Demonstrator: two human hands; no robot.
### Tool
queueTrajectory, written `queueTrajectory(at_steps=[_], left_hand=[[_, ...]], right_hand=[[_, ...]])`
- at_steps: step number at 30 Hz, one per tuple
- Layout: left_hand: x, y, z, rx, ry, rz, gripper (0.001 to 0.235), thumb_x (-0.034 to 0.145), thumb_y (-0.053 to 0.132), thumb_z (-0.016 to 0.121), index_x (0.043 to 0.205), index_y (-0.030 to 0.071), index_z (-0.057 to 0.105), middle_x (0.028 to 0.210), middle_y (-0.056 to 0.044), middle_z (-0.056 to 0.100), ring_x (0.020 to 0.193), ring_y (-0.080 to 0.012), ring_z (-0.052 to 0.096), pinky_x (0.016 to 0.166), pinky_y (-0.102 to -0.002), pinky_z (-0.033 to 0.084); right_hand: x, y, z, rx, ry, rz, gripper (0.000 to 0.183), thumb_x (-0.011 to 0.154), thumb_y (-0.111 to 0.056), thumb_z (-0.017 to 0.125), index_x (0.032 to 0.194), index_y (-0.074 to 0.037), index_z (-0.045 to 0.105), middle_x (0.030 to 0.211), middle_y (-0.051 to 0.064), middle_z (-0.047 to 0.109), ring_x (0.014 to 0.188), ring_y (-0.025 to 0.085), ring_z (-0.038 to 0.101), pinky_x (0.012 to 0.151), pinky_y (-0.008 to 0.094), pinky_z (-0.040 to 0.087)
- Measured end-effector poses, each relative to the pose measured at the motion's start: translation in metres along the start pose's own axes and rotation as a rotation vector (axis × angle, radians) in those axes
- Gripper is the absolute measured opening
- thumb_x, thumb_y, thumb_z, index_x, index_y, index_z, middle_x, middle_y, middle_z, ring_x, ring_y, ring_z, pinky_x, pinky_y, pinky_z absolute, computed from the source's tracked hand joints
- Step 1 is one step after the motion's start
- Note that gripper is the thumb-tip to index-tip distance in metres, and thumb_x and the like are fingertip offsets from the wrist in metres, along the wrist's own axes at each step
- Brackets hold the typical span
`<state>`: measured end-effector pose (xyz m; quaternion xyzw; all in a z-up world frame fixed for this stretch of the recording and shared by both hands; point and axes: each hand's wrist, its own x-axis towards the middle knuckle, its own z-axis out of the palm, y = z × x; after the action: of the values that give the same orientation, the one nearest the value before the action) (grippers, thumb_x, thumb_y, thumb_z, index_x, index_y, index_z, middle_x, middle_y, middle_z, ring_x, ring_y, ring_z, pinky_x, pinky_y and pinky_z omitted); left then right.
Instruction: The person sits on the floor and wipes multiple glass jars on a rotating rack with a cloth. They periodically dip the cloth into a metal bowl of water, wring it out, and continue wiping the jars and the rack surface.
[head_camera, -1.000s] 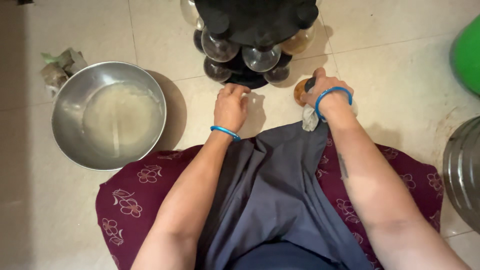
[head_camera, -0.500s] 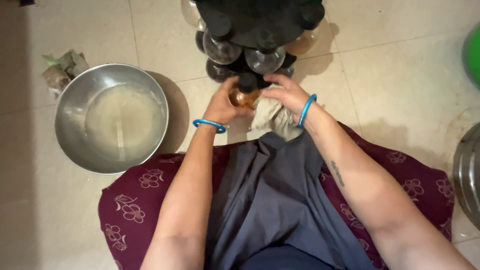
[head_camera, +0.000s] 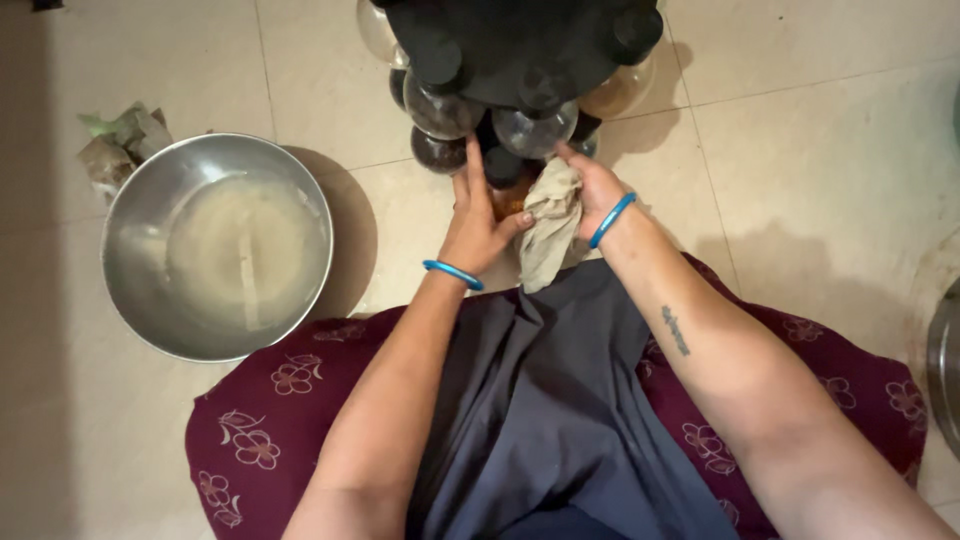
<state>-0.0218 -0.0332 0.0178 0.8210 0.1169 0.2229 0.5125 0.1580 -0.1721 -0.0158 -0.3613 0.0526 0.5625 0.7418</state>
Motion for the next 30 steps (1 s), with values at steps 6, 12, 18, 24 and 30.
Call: queueTrajectory(at_steps=[6, 12, 18, 24, 30], left_hand=[[0.002, 0.000, 0.016, 0.276, 0.057, -0.085, 0.117, 0.078, -0.002, 0.078, 0.164, 0.015, 0.000, 0.155, -0.039, 0.027, 0.131, -0.0575, 0.047, 0.103, -0.052, 0.051], [0.002, -0.019, 0.027, 0.392, 0.070, -0.049, 0.107, 0.076, -0.009, 0.062, 0.161, 0.010, 0.000, 0.153, -0.039, 0.029, 0.127, -0.0613, 0.046, 0.100, -0.054, 0.051], [0.000, -0.031, 0.030, 0.559, 0.085, 0.056, 0.096, 0.087, -0.004, 0.055, 0.162, -0.001, -0.004, 0.153, -0.040, 0.030, 0.126, -0.0618, 0.047, 0.100, -0.053, 0.052], [-0.002, -0.007, 0.033, 0.656, 0.077, -0.075, 0.095, 0.091, 0.021, 0.065, 0.160, 0.004, 0.003, 0.152, -0.038, 0.034, 0.112, -0.0553, 0.057, 0.090, -0.051, 0.055], [0.004, 0.014, 0.029, 0.972, -0.161, -0.295, 0.104, 0.083, 0.025, 0.070, 0.162, 0.024, 0.003, 0.151, -0.036, 0.031, 0.102, -0.0418, 0.065, 0.091, -0.055, 0.054]], right_hand=[[0.004, 0.013, 0.014, -0.065, 0.172, -0.042, 0.027, 0.101, -0.033, 0.061, 0.103, -0.007, 0.070, 0.091, 0.008, 0.074, 0.079, 0.025, 0.072, 0.075, 0.044, 0.061], [-0.009, 0.017, 0.032, -0.169, 0.276, -0.173, 0.021, 0.101, -0.025, 0.064, 0.102, -0.005, 0.069, 0.088, 0.009, 0.071, 0.076, 0.024, 0.071, 0.068, 0.043, 0.061], [-0.012, 0.021, 0.038, -0.176, 0.322, -0.212, 0.021, 0.101, -0.024, 0.062, 0.101, -0.004, 0.070, 0.086, 0.007, 0.071, 0.074, 0.022, 0.070, 0.065, 0.041, 0.060], [-0.006, 0.032, 0.031, -0.185, 0.313, -0.285, 0.017, 0.101, -0.017, 0.063, 0.106, -0.002, 0.070, 0.094, 0.008, 0.074, 0.081, 0.021, 0.071, 0.072, 0.038, 0.060], [-0.006, 0.043, 0.031, -0.199, 0.352, -0.330, 0.019, 0.095, -0.010, 0.065, 0.108, 0.001, 0.071, 0.099, 0.010, 0.075, 0.087, 0.022, 0.073, 0.076, 0.038, 0.062]])
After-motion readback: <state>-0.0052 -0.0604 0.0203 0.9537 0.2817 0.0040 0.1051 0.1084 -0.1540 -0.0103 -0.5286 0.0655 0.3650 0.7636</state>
